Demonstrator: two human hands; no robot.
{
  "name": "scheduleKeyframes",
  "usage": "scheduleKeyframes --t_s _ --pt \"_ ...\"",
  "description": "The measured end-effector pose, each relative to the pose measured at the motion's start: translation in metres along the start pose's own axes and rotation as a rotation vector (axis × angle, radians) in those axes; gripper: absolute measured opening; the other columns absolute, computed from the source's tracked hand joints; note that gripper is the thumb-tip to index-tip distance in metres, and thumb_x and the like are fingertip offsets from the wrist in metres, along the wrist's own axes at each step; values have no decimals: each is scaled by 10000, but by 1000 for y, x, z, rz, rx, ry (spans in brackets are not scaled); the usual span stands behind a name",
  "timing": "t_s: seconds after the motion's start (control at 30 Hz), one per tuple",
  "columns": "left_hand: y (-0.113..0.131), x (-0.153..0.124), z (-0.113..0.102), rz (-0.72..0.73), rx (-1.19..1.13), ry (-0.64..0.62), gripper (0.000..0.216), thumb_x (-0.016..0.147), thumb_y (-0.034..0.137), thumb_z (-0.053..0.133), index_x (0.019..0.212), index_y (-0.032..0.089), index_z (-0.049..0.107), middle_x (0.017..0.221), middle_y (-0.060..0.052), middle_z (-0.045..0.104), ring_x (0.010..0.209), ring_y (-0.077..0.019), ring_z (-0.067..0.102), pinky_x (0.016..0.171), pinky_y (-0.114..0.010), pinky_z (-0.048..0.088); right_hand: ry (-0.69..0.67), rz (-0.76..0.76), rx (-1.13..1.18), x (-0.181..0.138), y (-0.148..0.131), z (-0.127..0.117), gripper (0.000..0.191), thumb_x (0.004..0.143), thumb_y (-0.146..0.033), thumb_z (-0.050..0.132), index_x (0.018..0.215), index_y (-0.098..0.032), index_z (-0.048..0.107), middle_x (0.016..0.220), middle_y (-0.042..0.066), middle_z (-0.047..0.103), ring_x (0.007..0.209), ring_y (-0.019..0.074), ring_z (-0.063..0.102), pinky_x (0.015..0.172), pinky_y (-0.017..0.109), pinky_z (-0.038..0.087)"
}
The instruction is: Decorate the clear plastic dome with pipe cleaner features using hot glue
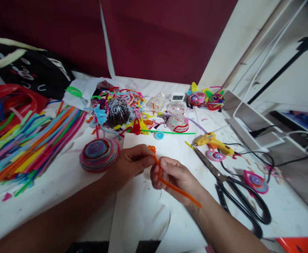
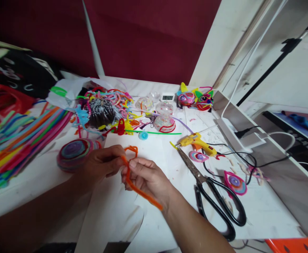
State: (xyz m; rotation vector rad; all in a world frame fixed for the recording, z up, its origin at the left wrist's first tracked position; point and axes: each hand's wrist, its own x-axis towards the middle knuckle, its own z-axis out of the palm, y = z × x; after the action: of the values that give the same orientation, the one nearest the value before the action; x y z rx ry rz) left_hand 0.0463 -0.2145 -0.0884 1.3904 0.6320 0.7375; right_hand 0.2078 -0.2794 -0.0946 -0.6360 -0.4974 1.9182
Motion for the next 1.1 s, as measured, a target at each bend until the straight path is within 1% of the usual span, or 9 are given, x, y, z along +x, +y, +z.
scheduleKeyframes --t_s 0.13,0.23,0.37,0.57,0.7,0.8,0.9,1.0,1.1 --pt "1 0 0 -65 -47 -82 281 817 409 677 734 153 599 514 72 439 407 -38 322 388 -177 220 -16 -16 -17 -2 0 -4 193 689 -278 822 668 -143 686 647 18 680 534 98 593 530 211 433" --pt "1 -1 2 -99 -157 -162 271 837 397 663 746 153 589 519 60 487 411 -37 337 394 -168 245 -116 -8 -22 -4 -2 -6 188 744 -295 776 696 -142 679 657 33 684 563 115 608 559 228 432" --pt "2 -2 3 -95 -248 -152 264 823 396 681 769 152 598 567 36 556 414 -40 360 395 -167 263 -235 33 17 -4 -3 -4 170 817 -308 686 776 -143 672 693 53 683 589 134 614 543 234 408" --pt "3 -1 0 -103 -212 -233 244 854 366 655 770 144 597 578 22 575 430 -45 390 399 -167 280 -222 45 -23 -4 -2 -5 188 755 -306 696 696 -134 645 582 11 584 476 107 518 452 224 322" --pt "5 -1 -2 -107 -175 -256 271 841 380 662 732 142 591 535 51 497 424 -43 368 398 -172 278 -118 48 -126 -7 -4 -6 129 695 -238 689 634 -150 616 580 2 589 455 83 451 439 223 255" --pt "9 -1 -2 -107 -106 -233 281 837 378 650 696 148 569 503 72 425 418 -43 345 397 -177 264 -43 -22 -378 -10 -8 -4 80 688 -202 638 626 -153 630 558 -13 576 470 75 424 463 226 266" --pt "12 -1 -2 -120 15 -197 271 837 353 621 667 162 530 481 80 403 410 -45 331 399 -181 250 45 -156 -753 -12 -11 0 93 688 -159 563 606 -162 607 538 -36 520 490 77 393 477 225 275" --pt "12 2 0 -142 143 -111 250 825 328 593 648 175 504 457 87 386 397 -47 316 392 -186 227 190 -349 -1153 -13 -10 2 133 673 -107 525 565 -183 517 549 -41 484 504 84 386 489 231 280" --pt "9 4 1 -150 242 -25 225 796 310 585 630 181 503 426 96 349 371 -45 280 375 -192 189 278 -575 -1494 -12 -4 1 169 677 -76 521 563 -196 487 581 -21 502 541 106 424 536 255 311"
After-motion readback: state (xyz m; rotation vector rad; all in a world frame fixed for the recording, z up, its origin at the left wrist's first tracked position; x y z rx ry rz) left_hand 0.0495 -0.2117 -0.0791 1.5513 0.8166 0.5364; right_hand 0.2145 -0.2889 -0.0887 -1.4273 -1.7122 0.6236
